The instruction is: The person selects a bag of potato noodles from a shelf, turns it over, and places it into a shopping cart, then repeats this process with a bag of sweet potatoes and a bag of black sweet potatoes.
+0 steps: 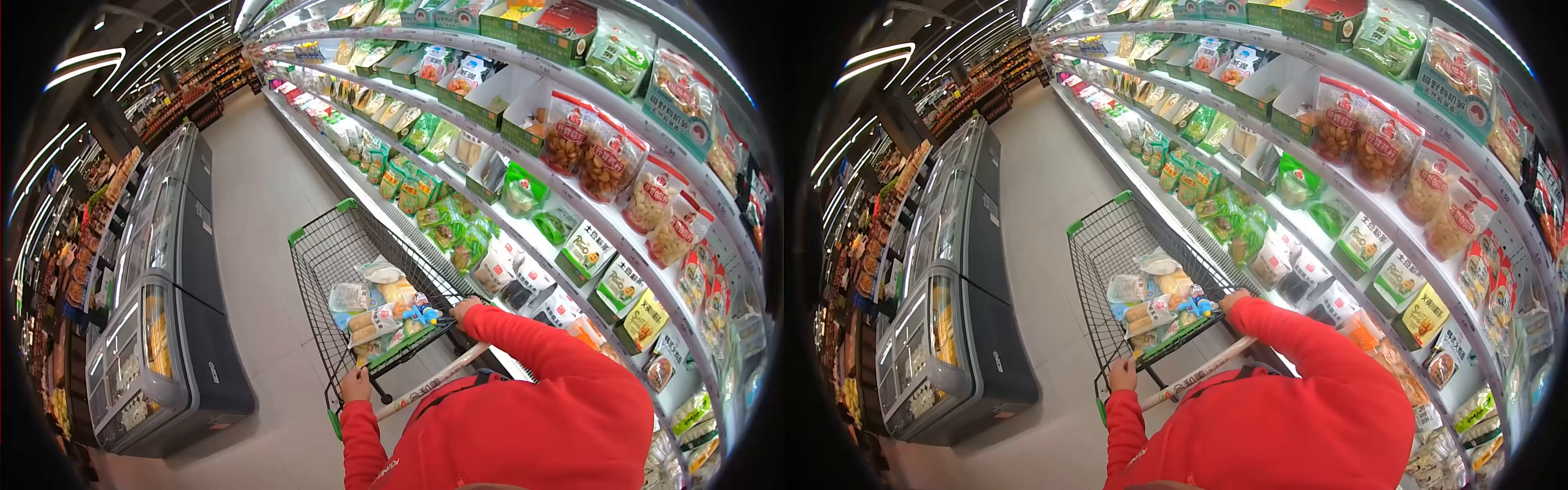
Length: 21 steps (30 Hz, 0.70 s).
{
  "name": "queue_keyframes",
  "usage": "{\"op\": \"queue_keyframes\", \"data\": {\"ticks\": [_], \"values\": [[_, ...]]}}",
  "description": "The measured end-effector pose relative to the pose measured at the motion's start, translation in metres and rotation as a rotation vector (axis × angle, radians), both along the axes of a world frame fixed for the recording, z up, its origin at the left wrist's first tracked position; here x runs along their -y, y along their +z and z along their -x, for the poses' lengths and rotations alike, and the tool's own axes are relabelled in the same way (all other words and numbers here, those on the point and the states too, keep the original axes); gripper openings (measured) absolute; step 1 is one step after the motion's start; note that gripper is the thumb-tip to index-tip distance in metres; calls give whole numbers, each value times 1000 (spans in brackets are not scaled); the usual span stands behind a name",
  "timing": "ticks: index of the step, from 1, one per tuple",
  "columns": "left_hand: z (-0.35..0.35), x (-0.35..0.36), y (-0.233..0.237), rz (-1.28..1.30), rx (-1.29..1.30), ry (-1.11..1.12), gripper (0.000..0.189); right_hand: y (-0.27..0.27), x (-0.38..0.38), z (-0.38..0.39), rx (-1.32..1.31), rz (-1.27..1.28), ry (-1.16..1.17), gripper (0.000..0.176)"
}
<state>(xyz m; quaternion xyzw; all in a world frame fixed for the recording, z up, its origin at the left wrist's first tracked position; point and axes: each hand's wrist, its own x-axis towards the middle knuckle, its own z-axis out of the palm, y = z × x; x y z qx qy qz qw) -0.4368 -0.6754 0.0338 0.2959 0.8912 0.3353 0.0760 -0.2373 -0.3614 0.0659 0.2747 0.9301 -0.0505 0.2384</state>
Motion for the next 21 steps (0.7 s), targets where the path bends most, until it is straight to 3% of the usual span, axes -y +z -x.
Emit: {"op": "queue_keyframes", "data": {"ticks": [5,11,16,19,21], "values": [[28,-18,5,71,143,-116,38,14,-19,28,20,22,63,31],[74,-53,9,7,183,-71,40,1,-60,80,38,-6,95,32],[138,-83,8,-100,134,69,16,-7,-95,134,-11,39,39,33],[182,-105,-5,-174,140,193,14,1,-119,173,86,68,77,33],[213,-121,-14,-111,43,117,15,-13,-136,197,54,38,56,34]]}}
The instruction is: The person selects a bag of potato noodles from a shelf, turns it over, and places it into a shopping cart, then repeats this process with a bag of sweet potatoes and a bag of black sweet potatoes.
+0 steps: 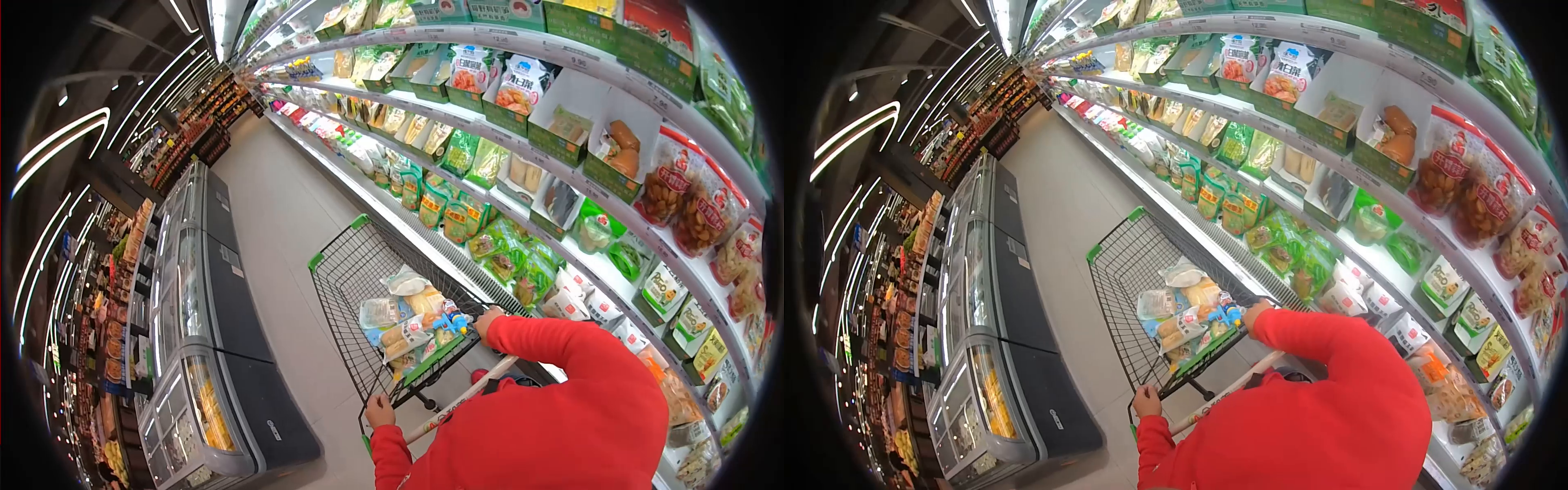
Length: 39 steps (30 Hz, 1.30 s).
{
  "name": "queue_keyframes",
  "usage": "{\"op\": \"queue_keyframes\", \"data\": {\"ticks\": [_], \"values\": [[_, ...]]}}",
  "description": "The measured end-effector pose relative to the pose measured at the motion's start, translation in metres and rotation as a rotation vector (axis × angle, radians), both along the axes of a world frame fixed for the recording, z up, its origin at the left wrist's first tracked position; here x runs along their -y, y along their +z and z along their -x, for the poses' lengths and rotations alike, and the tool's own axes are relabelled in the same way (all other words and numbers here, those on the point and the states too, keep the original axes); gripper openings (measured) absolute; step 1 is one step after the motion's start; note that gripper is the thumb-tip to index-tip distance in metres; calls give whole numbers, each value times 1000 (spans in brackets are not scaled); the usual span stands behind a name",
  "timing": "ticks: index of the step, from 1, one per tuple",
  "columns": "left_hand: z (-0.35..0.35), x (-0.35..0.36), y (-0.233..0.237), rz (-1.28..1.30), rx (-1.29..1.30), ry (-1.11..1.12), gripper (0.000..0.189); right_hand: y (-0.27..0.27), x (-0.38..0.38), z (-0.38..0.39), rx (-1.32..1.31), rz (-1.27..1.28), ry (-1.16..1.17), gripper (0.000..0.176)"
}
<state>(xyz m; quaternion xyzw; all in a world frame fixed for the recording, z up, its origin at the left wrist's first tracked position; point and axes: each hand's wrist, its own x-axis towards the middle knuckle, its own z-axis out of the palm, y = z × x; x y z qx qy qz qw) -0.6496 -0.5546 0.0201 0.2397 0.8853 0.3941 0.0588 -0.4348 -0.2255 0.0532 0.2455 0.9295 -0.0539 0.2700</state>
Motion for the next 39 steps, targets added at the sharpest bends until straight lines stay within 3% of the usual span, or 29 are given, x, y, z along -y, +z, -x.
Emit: {"op": "queue_keyframes", "data": {"ticks": [5,9,10,15,18,22,25,26,30,33,35,39], "values": [[68,-23,14,99,-6,43,15,33,-35,79,-58,34,7,36],[137,-76,-7,105,48,35,18,14,-76,135,-24,4,37,37],[149,-85,8,210,3,41,19,21,-78,162,-44,33,59,36],[228,-135,2,85,116,-24,23,21,-134,229,-24,25,24,35],[277,-172,6,197,49,-40,27,23,-166,279,-6,38,15,35],[329,-227,26,267,180,-146,37,8,-216,353,-50,26,-32,30],[396,-261,22,326,112,-180,47,27,-240,406,-105,-22,-51,32],[417,-270,15,384,15,-208,43,33,-247,445,-146,-23,-34,32],[477,-311,22,219,207,-312,51,27,-292,484,-121,6,-91,35],[516,-328,22,221,154,-266,50,10,-314,534,-32,-24,-17,35],[547,-356,22,220,103,-271,52,16,-339,555,-111,-43,-3,33],[597,-397,26,174,217,-243,51,7,-384,610,-89,-32,16,30]]}}
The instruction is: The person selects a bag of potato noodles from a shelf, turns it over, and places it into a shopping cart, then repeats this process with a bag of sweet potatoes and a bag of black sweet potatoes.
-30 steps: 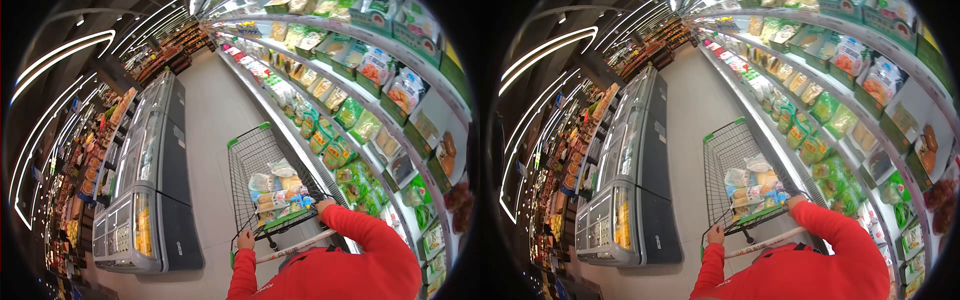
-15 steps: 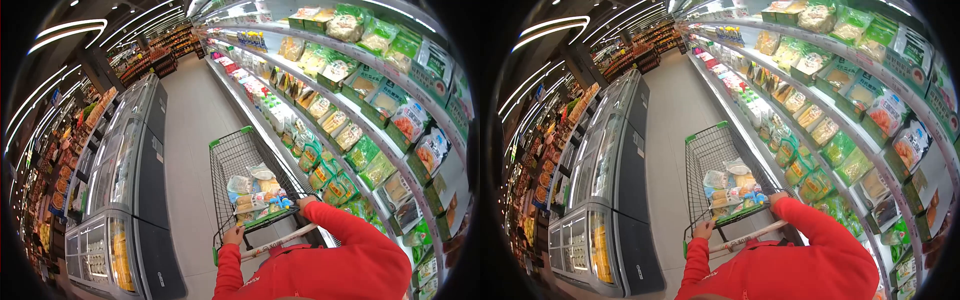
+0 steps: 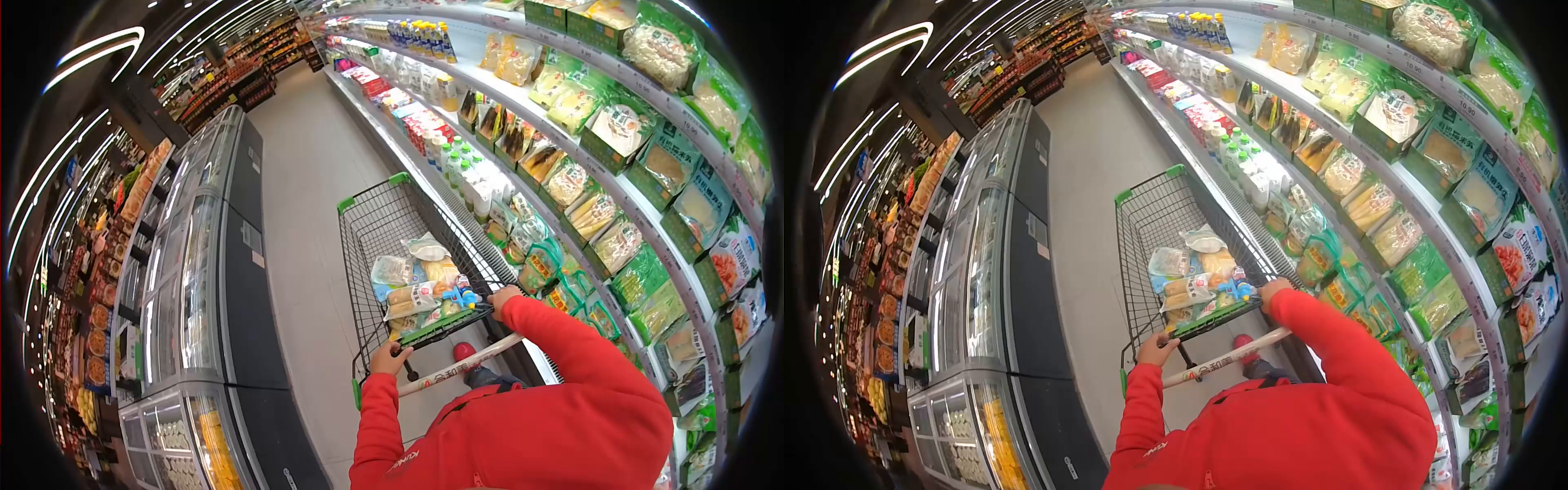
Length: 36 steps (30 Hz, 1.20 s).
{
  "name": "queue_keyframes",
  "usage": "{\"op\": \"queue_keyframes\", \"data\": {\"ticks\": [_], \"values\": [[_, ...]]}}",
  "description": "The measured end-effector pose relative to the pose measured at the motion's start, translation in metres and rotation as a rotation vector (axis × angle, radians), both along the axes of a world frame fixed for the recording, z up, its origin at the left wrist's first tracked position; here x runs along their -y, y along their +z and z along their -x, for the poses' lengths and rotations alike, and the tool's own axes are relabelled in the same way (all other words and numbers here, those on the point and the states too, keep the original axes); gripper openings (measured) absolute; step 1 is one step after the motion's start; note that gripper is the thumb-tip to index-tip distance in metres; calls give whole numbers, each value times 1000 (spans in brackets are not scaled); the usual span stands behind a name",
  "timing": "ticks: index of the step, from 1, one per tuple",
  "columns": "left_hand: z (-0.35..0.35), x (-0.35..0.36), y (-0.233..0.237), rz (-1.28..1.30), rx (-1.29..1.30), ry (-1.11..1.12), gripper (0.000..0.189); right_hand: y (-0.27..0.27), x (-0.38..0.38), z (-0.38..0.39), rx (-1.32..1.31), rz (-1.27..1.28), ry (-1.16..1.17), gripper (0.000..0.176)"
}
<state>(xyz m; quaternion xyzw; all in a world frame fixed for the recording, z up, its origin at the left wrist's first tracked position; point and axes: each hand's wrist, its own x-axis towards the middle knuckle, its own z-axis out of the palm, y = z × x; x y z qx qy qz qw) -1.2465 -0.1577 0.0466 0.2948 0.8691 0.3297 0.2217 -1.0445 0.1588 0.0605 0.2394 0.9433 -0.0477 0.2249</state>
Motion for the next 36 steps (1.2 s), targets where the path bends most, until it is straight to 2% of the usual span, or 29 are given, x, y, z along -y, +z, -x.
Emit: {"op": "queue_keyframes", "data": {"ticks": [3,5,7,10,14,21,22,25,29,33,36], "values": [[51,-29,-24,-38,37,-23,51,-3,-35,44,8,1,5,31],[78,-48,-21,-6,-28,-41,49,-8,-55,74,10,-2,18,32],[107,-70,-20,-14,15,70,43,2,-82,109,2,3,18,31],[161,-96,-47,-209,86,170,41,12,-108,152,23,39,38,30],[225,-138,-51,-227,86,197,43,10,-149,217,26,65,-1,31],[342,-203,-54,-82,48,206,44,2,-213,327,-6,20,2,32],[350,-212,-37,-15,-79,137,42,-4,-222,344,-12,0,27,31],[399,-238,-32,86,-93,54,41,-10,-249,394,-10,35,2,29],[456,-278,-7,134,-76,78,38,-7,-277,460,25,32,-51,30],[527,-302,-18,69,-18,-40,41,-16,-301,519,14,8,-44,33],[575,-322,-18,66,-67,-75,45,12,-311,560,-5,25,-54,33]]}}
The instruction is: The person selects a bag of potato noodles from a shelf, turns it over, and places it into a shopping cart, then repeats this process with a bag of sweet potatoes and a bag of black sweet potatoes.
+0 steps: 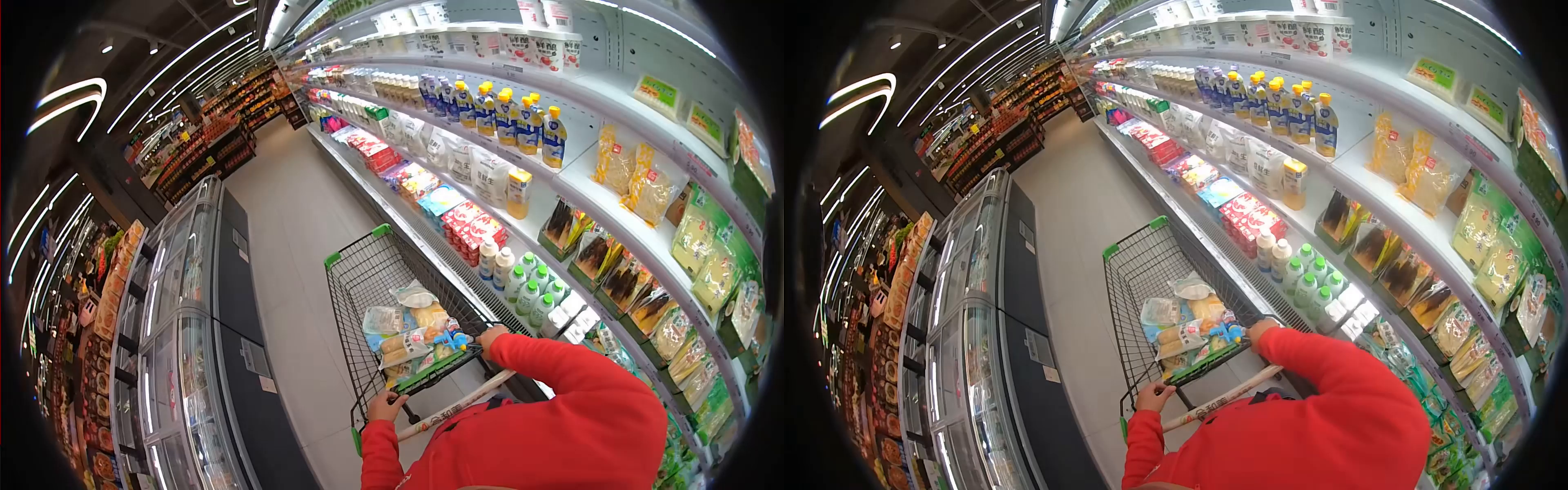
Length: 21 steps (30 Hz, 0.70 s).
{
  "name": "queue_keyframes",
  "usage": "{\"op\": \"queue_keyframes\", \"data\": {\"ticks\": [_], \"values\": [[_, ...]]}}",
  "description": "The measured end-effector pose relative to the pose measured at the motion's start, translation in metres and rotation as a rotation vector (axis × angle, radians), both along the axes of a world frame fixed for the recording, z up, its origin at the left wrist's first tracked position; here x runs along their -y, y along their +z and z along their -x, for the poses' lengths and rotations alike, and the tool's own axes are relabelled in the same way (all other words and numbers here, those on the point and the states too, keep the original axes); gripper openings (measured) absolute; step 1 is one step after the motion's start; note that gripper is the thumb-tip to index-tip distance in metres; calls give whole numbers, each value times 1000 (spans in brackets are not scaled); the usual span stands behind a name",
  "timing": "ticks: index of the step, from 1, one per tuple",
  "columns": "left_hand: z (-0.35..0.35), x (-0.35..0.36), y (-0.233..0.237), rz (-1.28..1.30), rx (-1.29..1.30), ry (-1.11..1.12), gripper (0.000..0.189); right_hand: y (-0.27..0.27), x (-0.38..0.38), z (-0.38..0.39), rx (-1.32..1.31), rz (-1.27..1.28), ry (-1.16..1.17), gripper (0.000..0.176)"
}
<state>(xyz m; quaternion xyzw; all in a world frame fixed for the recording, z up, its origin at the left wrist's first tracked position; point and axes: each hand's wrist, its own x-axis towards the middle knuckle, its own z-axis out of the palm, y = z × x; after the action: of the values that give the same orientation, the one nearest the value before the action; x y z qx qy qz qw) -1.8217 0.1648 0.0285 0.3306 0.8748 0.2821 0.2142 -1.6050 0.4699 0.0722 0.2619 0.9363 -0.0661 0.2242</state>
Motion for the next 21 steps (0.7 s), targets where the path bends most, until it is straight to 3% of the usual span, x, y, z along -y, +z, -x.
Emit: {"op": "queue_keyframes", "data": {"ticks": [3,10,13,21], "values": [[46,-19,-10,-31,5,15,48,-21,-27,45,18,-6,36,33],[152,-86,-8,-28,-22,4,46,-14,-94,158,37,20,43,34],[198,-117,-16,-74,-6,155,42,-14,-129,206,5,21,50,33],[319,-197,-18,-13,-67,185,40,-27,-223,343,2,12,100,33]]}}
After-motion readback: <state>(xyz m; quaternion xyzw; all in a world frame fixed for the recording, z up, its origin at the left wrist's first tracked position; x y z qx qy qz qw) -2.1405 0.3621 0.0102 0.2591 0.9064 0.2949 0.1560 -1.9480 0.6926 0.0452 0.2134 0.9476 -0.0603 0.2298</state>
